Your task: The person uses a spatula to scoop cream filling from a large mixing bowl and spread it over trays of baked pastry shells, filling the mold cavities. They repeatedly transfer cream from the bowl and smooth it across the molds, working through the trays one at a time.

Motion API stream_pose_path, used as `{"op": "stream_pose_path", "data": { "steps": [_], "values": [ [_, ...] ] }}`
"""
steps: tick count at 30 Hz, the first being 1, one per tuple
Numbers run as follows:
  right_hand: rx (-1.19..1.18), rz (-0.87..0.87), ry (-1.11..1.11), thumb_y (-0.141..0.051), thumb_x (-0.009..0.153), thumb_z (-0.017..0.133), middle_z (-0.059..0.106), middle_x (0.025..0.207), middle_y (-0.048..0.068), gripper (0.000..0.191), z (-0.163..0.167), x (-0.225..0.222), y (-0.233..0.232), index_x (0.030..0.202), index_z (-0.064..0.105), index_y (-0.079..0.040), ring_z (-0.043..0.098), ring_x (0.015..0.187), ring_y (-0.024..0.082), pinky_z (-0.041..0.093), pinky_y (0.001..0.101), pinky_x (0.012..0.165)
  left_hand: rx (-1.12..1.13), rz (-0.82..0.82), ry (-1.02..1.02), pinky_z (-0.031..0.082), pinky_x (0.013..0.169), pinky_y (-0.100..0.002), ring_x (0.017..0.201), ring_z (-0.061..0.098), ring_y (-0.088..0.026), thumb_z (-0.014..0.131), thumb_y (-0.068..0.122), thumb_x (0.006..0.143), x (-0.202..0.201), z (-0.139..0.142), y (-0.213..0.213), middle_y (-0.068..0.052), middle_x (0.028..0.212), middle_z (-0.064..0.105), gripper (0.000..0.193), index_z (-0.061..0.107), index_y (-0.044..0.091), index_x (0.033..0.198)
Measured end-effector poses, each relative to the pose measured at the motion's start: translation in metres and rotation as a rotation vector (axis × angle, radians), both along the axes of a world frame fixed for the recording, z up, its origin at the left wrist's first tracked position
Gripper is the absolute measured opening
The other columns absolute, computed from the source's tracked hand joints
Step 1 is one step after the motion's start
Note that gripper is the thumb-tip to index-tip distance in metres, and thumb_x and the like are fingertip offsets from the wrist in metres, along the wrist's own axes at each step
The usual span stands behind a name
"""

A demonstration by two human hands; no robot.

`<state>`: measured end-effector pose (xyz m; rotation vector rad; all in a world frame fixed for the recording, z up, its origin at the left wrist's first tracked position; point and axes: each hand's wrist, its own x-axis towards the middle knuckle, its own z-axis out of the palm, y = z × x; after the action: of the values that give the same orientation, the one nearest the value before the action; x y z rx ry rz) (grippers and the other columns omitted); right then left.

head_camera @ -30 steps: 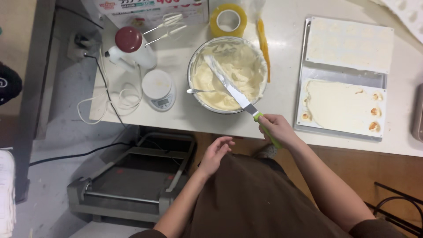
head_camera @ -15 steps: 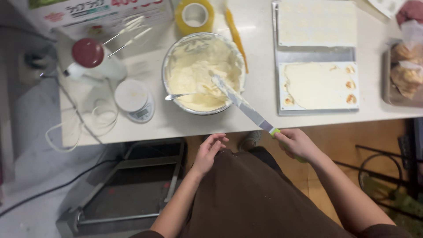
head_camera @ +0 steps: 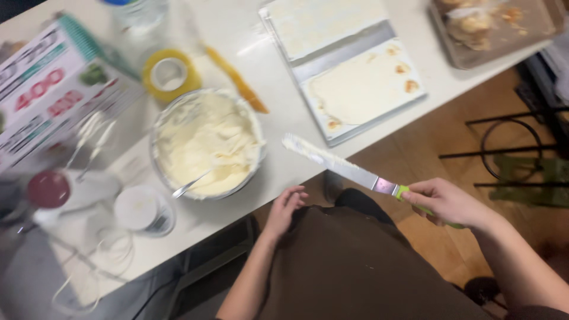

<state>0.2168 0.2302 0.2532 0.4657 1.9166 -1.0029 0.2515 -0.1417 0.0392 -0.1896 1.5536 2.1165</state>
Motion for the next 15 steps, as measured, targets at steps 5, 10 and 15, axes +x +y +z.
{"op": "stream_pose_path", "data": {
  "steps": [5, 10, 15],
  "values": [
    [-0.013, -0.253, 0.284, -0.034, 0.098, 0.061, 0.054, 0.059, 0.001, 0.035, -0.034, -0.004, 0.069, 0.101, 0.075, -0.003, 0.047, 0.045, 0.01, 0.037, 0.0288, 0.041, -0.178, 0.078, 0.072, 0.053, 0.088, -0.028, 0.093, 0.064, -0.013, 0.055, 0.027, 0.104, -0.043, -0.024, 0.033, -0.007, 0.111, 0.072, 0.035, 0.064, 0.002, 0.128],
    [0.136, -0.199, 0.312, -0.042, 0.096, 0.064, 0.064, 0.068, 0.002, 0.039, -0.119, -0.038, 0.056, 0.12, 0.074, -0.014, 0.056, 0.052, 0.01, 0.045, 0.0299, 0.047, -0.369, 0.293, 0.063, 0.051, 0.092, -0.029, 0.102, 0.064, -0.014, 0.058, 0.026, 0.103, -0.08, -0.026, 0.063, -0.007, 0.114, 0.071, 0.036, 0.062, 0.002, 0.129],
    [-0.178, 0.011, 0.622, -0.028, 0.098, 0.064, 0.071, 0.075, 0.011, 0.031, -0.169, -0.043, -0.009, 0.118, 0.066, -0.004, 0.068, 0.057, 0.017, 0.054, 0.0358, 0.055, -0.588, 0.359, 0.038, 0.051, 0.095, -0.029, 0.104, 0.066, -0.014, 0.061, 0.029, 0.102, -0.098, -0.024, 0.074, -0.008, 0.116, 0.071, 0.038, 0.064, 0.001, 0.127]
  ]
}}
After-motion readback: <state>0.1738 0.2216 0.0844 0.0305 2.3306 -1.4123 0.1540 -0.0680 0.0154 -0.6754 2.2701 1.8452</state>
